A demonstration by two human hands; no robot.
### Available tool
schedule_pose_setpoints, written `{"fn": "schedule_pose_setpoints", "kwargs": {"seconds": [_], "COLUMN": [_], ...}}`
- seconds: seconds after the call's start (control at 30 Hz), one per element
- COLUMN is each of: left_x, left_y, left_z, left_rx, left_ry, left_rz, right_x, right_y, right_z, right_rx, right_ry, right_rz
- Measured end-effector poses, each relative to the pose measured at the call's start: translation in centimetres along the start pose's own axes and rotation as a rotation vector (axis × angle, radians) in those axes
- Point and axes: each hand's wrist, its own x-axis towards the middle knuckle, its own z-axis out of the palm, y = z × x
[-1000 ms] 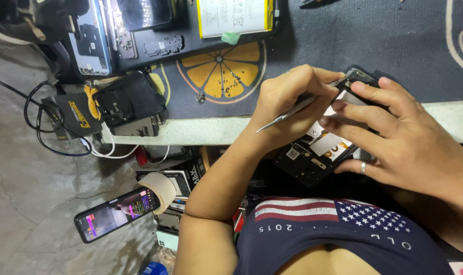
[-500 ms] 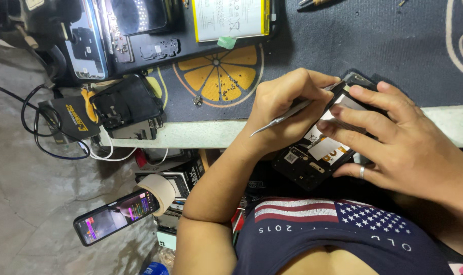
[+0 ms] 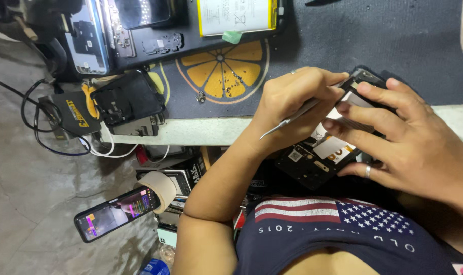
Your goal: The person uses a metal spudger and a green plastic pry tool to carefully pry and separate the battery and internal components from a disassembled smartphone. They repeatedly lift adhesive and adjust the battery while holding the phone body steady.
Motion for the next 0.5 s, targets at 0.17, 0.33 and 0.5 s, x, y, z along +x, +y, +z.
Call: {"fn": "schedule_pose_setpoints", "kwargs": {"seconds": [0.17,0.33,0.5], "left_x": [0.0,0.5,0.8], "left_y": [0.1,0.0,0.3], "left_z": [-0.1,0.3,-0.2], "left_rx": [0.010,0.022,0.021], "left_ry": [-0.006,-0.017,-0.045], "left_rz": [0.016,0.038,0.015], "right_x": [-0.3,-0.2,-0.3], "right_y": [0.1,0.0,0.3], "right_z": [0.1,0.0,-0.2], "right_rx": [-0.039,-0.048,-0.026], "right_ry": [-0.025,-0.014,-0.047], "right_rz": [0.013,-0.005,0.014]}}
